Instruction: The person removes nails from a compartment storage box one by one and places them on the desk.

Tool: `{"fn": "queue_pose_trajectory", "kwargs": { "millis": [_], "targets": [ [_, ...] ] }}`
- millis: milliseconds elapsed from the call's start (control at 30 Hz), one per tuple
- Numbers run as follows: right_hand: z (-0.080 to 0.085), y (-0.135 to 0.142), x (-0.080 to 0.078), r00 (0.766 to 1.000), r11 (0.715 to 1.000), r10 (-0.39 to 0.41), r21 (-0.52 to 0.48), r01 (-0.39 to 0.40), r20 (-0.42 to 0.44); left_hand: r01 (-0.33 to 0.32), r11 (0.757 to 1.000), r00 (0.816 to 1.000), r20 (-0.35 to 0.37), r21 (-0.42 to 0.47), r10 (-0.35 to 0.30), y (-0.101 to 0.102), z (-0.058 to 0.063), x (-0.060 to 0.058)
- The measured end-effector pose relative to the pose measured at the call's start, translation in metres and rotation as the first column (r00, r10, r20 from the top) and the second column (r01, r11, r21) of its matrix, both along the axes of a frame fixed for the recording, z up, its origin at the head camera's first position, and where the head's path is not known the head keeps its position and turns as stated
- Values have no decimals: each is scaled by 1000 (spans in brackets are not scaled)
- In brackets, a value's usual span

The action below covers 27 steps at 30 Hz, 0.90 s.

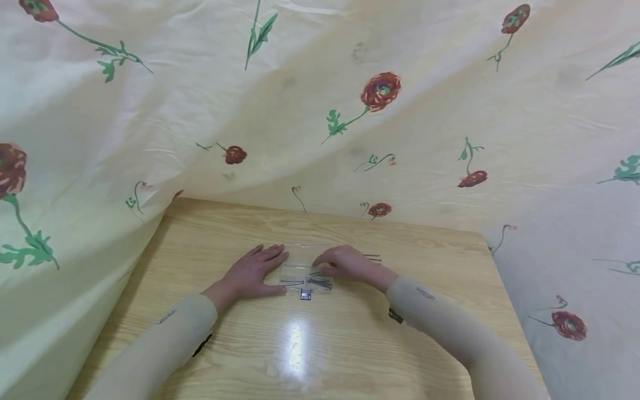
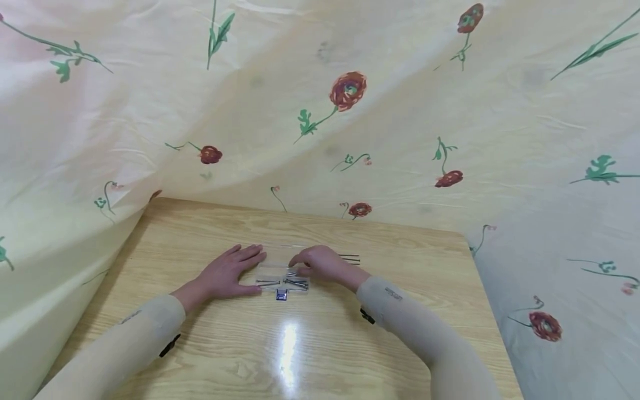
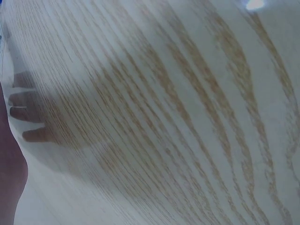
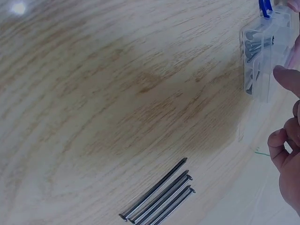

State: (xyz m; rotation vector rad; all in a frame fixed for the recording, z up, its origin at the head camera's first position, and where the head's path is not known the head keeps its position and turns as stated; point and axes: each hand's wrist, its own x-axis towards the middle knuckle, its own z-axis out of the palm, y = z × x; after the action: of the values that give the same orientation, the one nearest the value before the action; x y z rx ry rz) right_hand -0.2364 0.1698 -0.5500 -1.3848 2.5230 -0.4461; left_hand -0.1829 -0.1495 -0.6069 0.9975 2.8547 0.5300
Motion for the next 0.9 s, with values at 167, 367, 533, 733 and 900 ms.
{"fn": "queue_pose_trajectory", "kwargs": {
  "millis": [167,367,533,733,900],
  "targets": [
    [-1,-5,0,999,999,30,28,-29,-24,-6,1000,1000,7,-14,6,0,-2,-1],
    [0,-7,-1,999,997,39,71,-38,-15,-4,1000,1000,9,-5,4,-1,-4,-1],
    [-2,-7,-4,995,994,89,72,-86,-35,-5,1000,1000,6,-15,5,-2,-4,-2],
    [-3,-9,-5,988,987,139,90,-133,-68,-4,1000,1000,9,-2,4,-2,-4,-2],
    [-5,-13,-6,988,986,134,109,-125,-74,-1,1000,1000,7,4,1,-2,-3,-2]
  ]
}}
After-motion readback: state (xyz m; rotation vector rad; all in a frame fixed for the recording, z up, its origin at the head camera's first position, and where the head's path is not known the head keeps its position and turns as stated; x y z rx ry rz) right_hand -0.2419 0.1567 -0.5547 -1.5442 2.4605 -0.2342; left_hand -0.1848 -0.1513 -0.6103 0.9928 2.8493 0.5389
